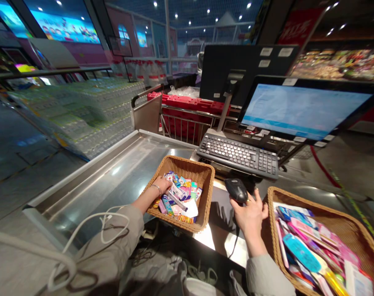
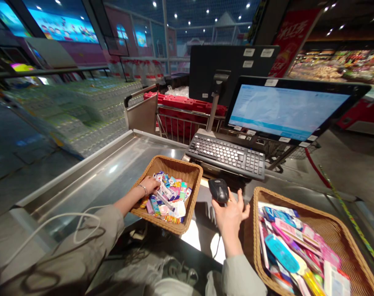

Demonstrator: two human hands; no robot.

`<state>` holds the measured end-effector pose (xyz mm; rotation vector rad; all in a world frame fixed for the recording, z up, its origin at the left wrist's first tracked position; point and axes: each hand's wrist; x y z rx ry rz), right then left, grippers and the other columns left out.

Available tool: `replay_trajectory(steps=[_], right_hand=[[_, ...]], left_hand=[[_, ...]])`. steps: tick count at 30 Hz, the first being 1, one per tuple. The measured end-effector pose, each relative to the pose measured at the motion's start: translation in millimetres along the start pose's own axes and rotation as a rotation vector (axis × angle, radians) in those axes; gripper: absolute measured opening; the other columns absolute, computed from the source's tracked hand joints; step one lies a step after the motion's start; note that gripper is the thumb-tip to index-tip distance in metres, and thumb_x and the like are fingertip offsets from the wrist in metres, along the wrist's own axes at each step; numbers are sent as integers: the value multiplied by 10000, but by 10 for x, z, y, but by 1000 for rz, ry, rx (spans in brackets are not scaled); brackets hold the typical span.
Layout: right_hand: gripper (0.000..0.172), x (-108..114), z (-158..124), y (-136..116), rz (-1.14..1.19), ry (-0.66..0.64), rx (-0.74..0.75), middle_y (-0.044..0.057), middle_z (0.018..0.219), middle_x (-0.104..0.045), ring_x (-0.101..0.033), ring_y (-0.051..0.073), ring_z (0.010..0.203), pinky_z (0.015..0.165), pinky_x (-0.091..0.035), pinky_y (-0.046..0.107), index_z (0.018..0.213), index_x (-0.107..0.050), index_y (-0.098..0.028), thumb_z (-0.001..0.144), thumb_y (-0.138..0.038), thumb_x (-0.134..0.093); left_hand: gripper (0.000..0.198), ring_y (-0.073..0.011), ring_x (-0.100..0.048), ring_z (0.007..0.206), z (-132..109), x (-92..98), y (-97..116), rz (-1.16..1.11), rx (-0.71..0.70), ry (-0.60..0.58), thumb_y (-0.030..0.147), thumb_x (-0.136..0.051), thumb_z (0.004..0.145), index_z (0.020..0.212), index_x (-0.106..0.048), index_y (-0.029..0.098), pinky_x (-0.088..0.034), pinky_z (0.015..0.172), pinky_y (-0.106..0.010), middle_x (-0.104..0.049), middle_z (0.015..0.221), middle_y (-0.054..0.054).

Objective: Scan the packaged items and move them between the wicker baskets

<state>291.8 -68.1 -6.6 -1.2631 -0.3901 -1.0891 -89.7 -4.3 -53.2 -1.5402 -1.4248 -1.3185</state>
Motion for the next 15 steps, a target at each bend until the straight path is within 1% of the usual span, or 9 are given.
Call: replay_trajectory(steps=[2, 4, 6, 10, 13, 15], right_hand=[[462, 0, -1, -5, -2, 7, 4, 114, 1228, -662, -347, 308, 1362, 1116, -89, 573, 1009, -705, -193, 732, -512, -516], [483, 2, -6, -19, -5, 11, 9, 121, 1228, -660, -354, 312, 1353, 1114, -89, 571, 1008, -706, -189, 741, -534, -501], [498, 9, -14, -39, -6, 8, 17, 121, 1228, -661, -352, 313, 1352, 1112, -87, 573, 1017, -703, -188, 753, -548, -482], [493, 31, -35, -61, 1, 0, 29, 113, 1222, -665, -338, 305, 1365, 1115, -74, 576, 1045, -694, -193, 761, -537, -485], [482, 42, -48, -45, 0, 12, 20, 121, 1233, -657, -341, 304, 1367, 1115, -78, 577, 1065, -684, -190, 752, -515, -514], [470, 47, -56, -29, -2, 26, 7, 130, 1251, -645, -344, 304, 1366, 1113, -84, 572, 1066, -682, -187, 749, -497, -528]], left_hand=[[71, -209, -639, 850, 27, 1, 23, -76, 33, -13, 248, -720, 698, 700, -657, 215, -440, 868, -328, -669, 722, -11], [93, -173, -650, 813, 63, -18, 64, -162, 64, -7, 290, -712, 726, 776, -671, 224, -460, 785, -263, -689, 768, 11], [136, -148, -661, 822, 103, -57, 119, -244, 94, 12, 312, -685, 771, 868, -671, 218, -469, 729, -220, -707, 850, 12], [223, -114, -672, 718, 168, -121, 197, -358, 183, 35, 270, -593, 854, 1060, -628, 191, -487, 635, -197, -707, 914, -10], [296, -116, -669, 697, 177, -95, 168, -385, 223, 30, 226, -627, 813, 1108, -620, 193, -497, 630, -204, -700, 914, -12], [353, -124, -664, 695, 158, -58, 127, -381, 218, -10, 208, -675, 756, 1105, -631, 192, -499, 632, -206, -695, 836, 8]])
Point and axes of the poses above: each hand's wrist, its own z-axis towards the middle knuckle, its own x-axis out of the back of the hand, y = z × x
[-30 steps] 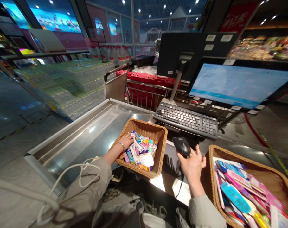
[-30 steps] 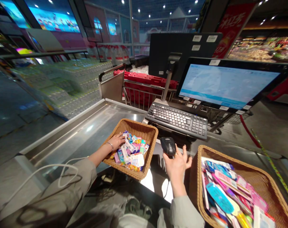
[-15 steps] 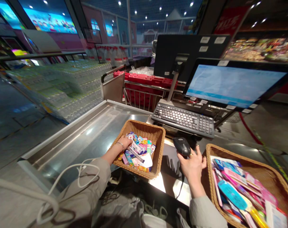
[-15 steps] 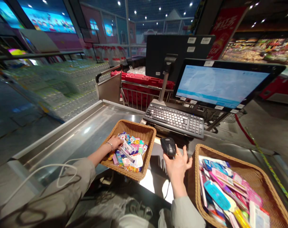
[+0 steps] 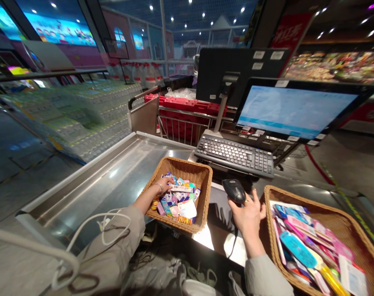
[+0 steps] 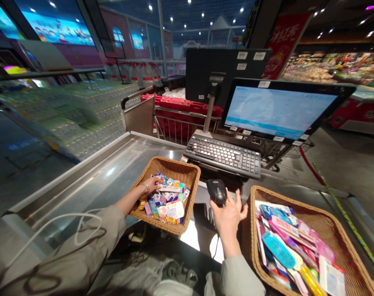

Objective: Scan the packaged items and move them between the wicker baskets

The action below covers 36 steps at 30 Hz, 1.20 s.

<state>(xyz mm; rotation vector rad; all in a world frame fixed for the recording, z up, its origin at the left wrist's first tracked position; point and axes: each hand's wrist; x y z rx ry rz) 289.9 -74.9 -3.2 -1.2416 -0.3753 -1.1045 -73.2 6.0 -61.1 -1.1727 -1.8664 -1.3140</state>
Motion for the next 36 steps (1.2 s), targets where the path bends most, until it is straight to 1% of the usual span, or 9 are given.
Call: replay_trajectory(steps=[3, 7, 10, 13, 16, 19, 23, 29, 36], right_hand=[[457, 12, -11, 9, 2, 15, -9, 138, 1258, -636, -351, 306, 1361, 1110, -93, 565, 1059, -685, -184, 749, -484, -535], [479, 29, -22, -9, 17, 28, -11, 149, 1263, -629, -362, 309, 1352, 1107, -109, 570, 1064, -687, -184, 752, -507, -523], [479, 26, -31, -13, 11, 18, -15, 138, 1237, -647, -362, 307, 1345, 1106, -115, 579, 1038, -694, -193, 754, -528, -503], [460, 15, -45, 5, 5, 8, -24, 115, 1209, -665, -355, 308, 1349, 1104, -117, 592, 1020, -697, -207, 753, -526, -500], [449, 18, -61, 42, -1, 6, -29, 100, 1205, -671, -352, 309, 1353, 1102, -115, 602, 1012, -700, -218, 754, -524, -497], [446, 48, -74, 88, -22, 21, -32, 94, 1189, -682, -361, 314, 1346, 1102, -105, 604, 991, -709, -223, 756, -532, -488], [435, 102, -86, 154, -37, 54, -34, 104, 1185, -683, -365, 318, 1346, 1109, -113, 589, 992, -718, -206, 764, -510, -507], [451, 128, -86, 211, -39, 61, -99, 98, 1196, -682, -365, 310, 1353, 1122, -91, 562, 994, -720, -203, 739, -516, -519], [460, 86, -74, 196, -38, 61, -88, 98, 1225, -670, -369, 304, 1349, 1123, -80, 570, 997, -717, -207, 745, -528, -505]], left_hand=[[444, -143, -647, 614, -50, 42, -22, 41, -20, -119, 227, -763, 655, 1081, -649, 172, -497, 574, -221, -674, 683, 32], [331, -183, -655, 617, -101, 21, 63, 138, -93, -214, 344, -809, 626, 893, -703, 178, -519, 602, -271, -683, 645, 1], [246, -247, -678, 880, -87, -17, 228, 225, -170, -137, 318, -715, 750, 970, -713, 209, -525, 791, -351, -730, 888, -77], [375, -261, -492, 1281, -61, -107, 435, 273, -316, -45, 254, -602, 857, 1224, -623, 327, -394, 1038, -411, -605, 1322, -75], [355, -219, -347, 1406, -26, -258, 611, 418, -668, 5, 202, -519, 921, 1162, -631, 437, -296, 1108, -438, -501, 1457, 33], [271, -205, -362, 1402, 45, -388, 696, 495, -834, -32, 211, -577, 900, 1017, -689, 428, -264, 1119, -419, -521, 1440, 71], [196, -220, -387, 1386, 176, -418, 660, 520, -815, -42, 186, -623, 852, 882, -718, 355, -265, 1110, -421, -573, 1386, 51], [126, -232, -451, 1312, 266, -353, 529, 556, -758, -74, 241, -684, 791, 886, -702, 323, -292, 1065, -399, -705, 1147, 17], [157, -197, -551, 1091, 230, -384, 510, 581, -793, -67, 250, -642, 823, 915, -718, 353, -244, 1065, -382, -725, 990, 7]])
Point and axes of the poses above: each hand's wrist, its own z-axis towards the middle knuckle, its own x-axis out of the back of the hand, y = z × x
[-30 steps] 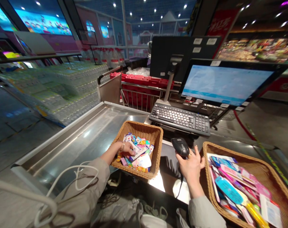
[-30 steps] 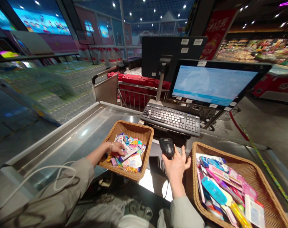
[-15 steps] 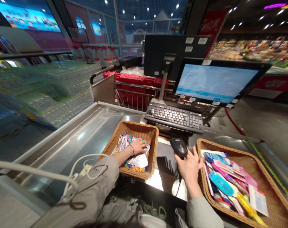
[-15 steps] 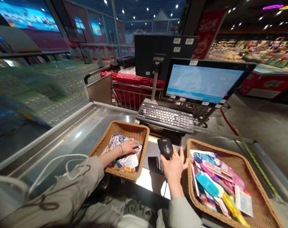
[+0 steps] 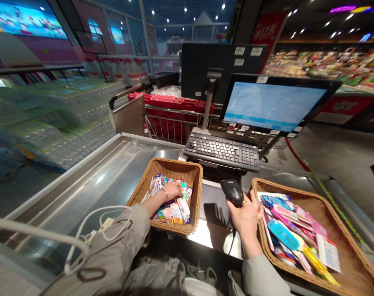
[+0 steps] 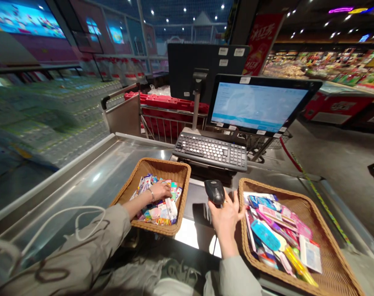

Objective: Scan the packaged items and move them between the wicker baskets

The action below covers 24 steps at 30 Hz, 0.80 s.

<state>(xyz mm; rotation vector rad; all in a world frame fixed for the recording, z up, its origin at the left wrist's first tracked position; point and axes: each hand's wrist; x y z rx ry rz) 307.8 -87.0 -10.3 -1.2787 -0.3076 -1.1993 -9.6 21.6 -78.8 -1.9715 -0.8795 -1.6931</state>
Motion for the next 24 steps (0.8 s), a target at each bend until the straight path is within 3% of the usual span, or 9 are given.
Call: replay_trajectory(steps=[7, 12, 19, 24], right_hand=[[442, 8, 24, -39, -14, -2, 42, 104, 1186, -686, -389, 322, 1323, 1101, -111, 592, 959, -722, -211, 751, -526, -493], [402, -2, 40, -79, -22, 15, 69, 101, 1166, -688, -375, 329, 1324, 1084, -125, 599, 923, -718, -220, 756, -508, -492], [391, -15, 61, -157, -6, 5, 135, 97, 1171, -692, -359, 334, 1342, 1076, -123, 599, 928, -715, -217, 759, -499, -504], [374, -35, 76, -203, 35, -5, 150, 77, 1210, -683, -335, 321, 1374, 1096, -91, 594, 949, -720, -224, 759, -481, -526]], left_hand=[[51, -202, -530, 997, -21, 49, -7, 56, -46, 68, 278, -681, 818, 846, -724, 284, -287, 986, -372, -693, 921, -21], [127, -212, -511, 963, -110, 183, -87, 103, 11, 135, 305, -690, 820, 940, -730, 302, -319, 926, -363, -676, 939, -36], [267, -217, -503, 950, -326, 421, -147, 147, 186, 249, 446, -661, 836, 1059, -720, 312, -324, 966, -385, -648, 935, -50], [241, -227, -530, 1027, -428, 547, -65, 79, 391, 407, 388, -643, 859, 1079, -718, 324, -308, 1054, -449, -673, 1003, -42]])
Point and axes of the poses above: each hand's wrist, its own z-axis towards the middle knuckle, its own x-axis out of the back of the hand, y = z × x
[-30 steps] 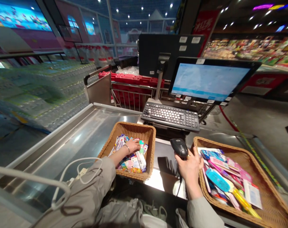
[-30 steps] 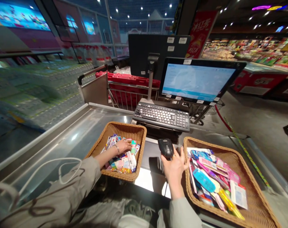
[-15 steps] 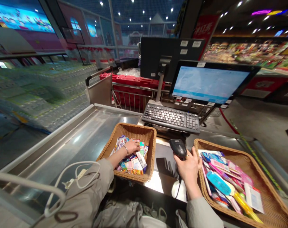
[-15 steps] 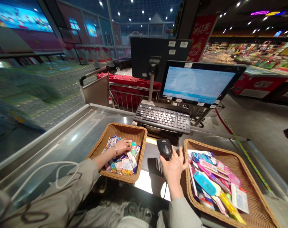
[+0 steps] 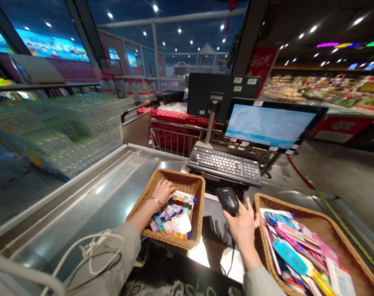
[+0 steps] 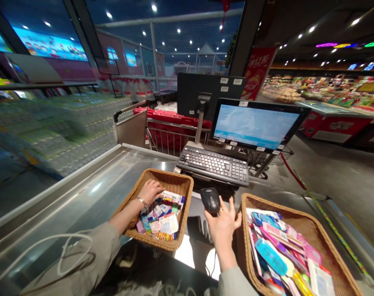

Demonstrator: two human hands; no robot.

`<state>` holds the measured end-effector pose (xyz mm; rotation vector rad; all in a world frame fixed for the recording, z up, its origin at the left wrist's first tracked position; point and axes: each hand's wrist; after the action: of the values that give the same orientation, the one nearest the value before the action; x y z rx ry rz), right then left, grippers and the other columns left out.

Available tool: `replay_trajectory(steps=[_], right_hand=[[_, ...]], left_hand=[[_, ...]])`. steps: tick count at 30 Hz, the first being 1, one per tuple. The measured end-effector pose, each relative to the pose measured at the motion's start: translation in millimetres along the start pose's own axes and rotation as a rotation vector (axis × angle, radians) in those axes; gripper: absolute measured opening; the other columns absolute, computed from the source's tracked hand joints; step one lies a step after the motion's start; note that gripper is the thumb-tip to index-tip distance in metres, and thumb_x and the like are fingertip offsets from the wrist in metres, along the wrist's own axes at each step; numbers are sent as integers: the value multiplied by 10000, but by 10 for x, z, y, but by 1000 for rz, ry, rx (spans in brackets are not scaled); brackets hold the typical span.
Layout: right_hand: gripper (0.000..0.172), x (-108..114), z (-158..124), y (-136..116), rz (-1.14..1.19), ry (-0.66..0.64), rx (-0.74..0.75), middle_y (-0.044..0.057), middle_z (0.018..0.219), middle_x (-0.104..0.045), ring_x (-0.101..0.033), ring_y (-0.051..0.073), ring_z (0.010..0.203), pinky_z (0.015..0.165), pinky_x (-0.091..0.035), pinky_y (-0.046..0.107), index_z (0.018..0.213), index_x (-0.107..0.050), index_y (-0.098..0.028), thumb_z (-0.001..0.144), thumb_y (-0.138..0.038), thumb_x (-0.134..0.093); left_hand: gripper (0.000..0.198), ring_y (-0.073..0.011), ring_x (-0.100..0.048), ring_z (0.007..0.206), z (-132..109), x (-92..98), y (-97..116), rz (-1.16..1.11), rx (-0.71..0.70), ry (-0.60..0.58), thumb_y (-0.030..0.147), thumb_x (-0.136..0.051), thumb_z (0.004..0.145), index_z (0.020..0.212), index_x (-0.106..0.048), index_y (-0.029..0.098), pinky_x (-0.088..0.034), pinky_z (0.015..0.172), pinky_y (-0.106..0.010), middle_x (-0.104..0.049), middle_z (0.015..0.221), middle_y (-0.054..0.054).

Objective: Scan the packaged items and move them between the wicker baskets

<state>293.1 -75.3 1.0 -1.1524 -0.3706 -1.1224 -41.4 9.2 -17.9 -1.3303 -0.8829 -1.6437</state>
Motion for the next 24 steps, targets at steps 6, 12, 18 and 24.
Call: replay_trajectory(steps=[6, 12, 18, 24], right_hand=[[316, 0, 28, -74, 11, 3, 23, 54, 1261, -660, -346, 319, 1376, 1096, -117, 603, 933, -734, -260, 721, -434, -576], [274, 32, 45, -160, 3, -27, 78, 45, 1274, -652, -331, 342, 1383, 1086, -115, 631, 900, -739, -260, 714, -398, -593], [202, 41, 33, -250, -16, -33, 150, 49, 1267, -656, -325, 346, 1384, 1080, -117, 642, 818, -732, -255, 732, -370, -591], [172, 33, -10, -326, -13, -57, 203, 32, 1308, -630, -296, 344, 1402, 1091, -111, 630, 782, -737, -257, 732, -345, -599]], left_hand=[[262, -281, -483, 1256, -33, 105, 150, -49, 143, 190, 304, -666, 844, 1100, -709, 345, -208, 1139, -606, -648, 1278, -34], [269, -312, -416, 1356, -48, 174, 313, -6, 229, 317, 258, -657, 846, 1094, -711, 345, -153, 1144, -675, -575, 1396, -27], [253, -320, -395, 1378, -30, 208, 482, -2, 294, 414, 266, -654, 850, 1076, -718, 360, -100, 1144, -696, -581, 1391, -24], [270, -331, -352, 1404, -9, 210, 602, 18, 312, 491, 283, -686, 832, 1085, -712, 374, -57, 1151, -682, -559, 1417, -5]])
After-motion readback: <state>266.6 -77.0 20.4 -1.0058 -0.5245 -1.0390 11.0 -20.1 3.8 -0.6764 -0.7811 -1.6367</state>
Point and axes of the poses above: each hand's wrist, its own z-axis towards the middle knuckle, its own x-axis out of the back of the hand, y = z × x
